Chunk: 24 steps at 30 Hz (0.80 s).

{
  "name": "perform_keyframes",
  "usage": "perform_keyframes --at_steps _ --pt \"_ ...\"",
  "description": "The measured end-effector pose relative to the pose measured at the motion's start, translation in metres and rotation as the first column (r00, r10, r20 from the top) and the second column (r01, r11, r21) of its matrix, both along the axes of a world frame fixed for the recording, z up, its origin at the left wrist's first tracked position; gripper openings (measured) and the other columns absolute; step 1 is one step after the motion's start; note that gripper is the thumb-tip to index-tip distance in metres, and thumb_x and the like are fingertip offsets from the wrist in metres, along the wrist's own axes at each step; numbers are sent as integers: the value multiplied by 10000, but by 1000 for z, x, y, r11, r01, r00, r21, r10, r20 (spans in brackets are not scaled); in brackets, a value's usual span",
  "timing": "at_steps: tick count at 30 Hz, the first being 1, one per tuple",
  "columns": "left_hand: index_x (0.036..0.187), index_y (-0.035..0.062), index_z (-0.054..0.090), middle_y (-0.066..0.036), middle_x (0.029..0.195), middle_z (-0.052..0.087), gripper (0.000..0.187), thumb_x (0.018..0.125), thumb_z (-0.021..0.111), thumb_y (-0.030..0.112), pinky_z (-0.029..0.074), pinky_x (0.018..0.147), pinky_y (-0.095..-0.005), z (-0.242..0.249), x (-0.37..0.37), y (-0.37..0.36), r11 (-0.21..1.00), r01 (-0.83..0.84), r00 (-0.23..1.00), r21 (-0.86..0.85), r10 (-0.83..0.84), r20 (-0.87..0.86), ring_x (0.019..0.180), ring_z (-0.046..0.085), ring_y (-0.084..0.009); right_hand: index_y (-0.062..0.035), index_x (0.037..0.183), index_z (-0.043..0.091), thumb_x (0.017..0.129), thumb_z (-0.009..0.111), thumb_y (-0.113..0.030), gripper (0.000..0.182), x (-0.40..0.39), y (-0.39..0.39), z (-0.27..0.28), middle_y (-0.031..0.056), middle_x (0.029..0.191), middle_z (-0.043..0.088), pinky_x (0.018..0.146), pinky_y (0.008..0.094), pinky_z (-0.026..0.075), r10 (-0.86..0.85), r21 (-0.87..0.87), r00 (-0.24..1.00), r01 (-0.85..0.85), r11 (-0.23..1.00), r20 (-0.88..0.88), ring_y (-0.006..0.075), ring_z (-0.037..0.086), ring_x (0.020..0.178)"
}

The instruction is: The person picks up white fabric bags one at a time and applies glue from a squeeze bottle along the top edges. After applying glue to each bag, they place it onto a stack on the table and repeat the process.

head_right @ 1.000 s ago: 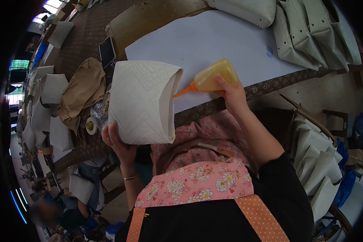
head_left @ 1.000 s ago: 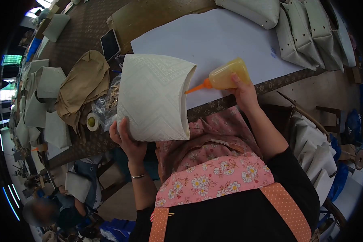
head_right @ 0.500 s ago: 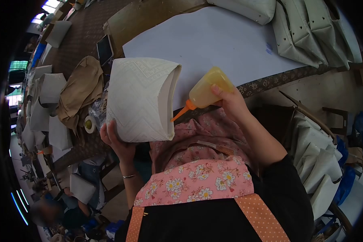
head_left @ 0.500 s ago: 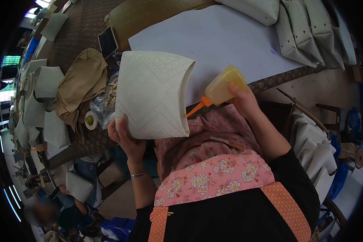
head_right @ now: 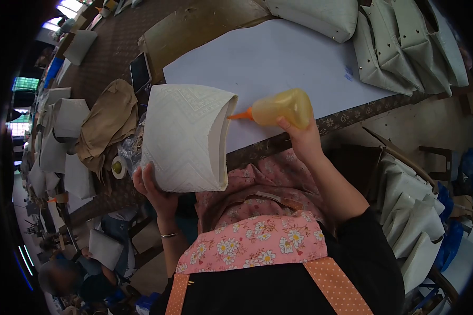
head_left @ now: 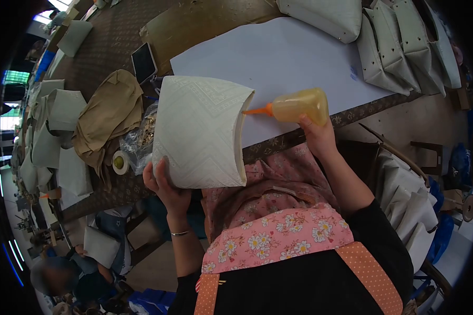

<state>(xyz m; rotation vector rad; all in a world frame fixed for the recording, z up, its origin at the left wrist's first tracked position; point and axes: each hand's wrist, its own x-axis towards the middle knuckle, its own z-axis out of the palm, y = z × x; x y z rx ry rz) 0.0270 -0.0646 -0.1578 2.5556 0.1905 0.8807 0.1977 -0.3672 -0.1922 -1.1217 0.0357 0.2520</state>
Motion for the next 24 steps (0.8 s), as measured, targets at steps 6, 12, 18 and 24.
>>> perform_keyframes --at_steps 6,12,18,24 --pt "1247 73 397 -139 1300 258 636 672 669 57 309 987 -384 9 2 2 993 -17 1000 -119 17 2 1207 311 -289 -46 1219 406 793 660 -208 522 5 -10 17 73 1121 514 880 307 423 315 107 949 -312 944 -13 186 506 1040" --pt "1237 52 403 -102 1132 494 641 647 612 -87 443 857 -333 -12 10 34 339 90 985 -936 109 134 1057 493 -241 -69 1199 432 812 551 -481 577 54 -24 23 70 1146 527 767 288 475 206 606 958 -44 794 -200 221 553 963" --pt "1226 30 378 -109 1145 488 574 696 549 -109 481 790 -337 2 111 5 -137 238 971 -962 27 236 1024 510 -229 -109 1212 437 761 528 -590 666 65 -39 -17 87 1184 502 812 403 472 370 820 929 -225 526 18 267 518 1054" --pt "1183 18 383 -133 1166 465 524 765 679 127 450 814 -320 -43 259 4 374 1 1000 -927 8 4 1016 511 -242 -144 1216 424 733 557 -595 674 70 -39 -16 94 1183 492 861 421 445 401 852 916 -184 491 -33 276 491 1091"
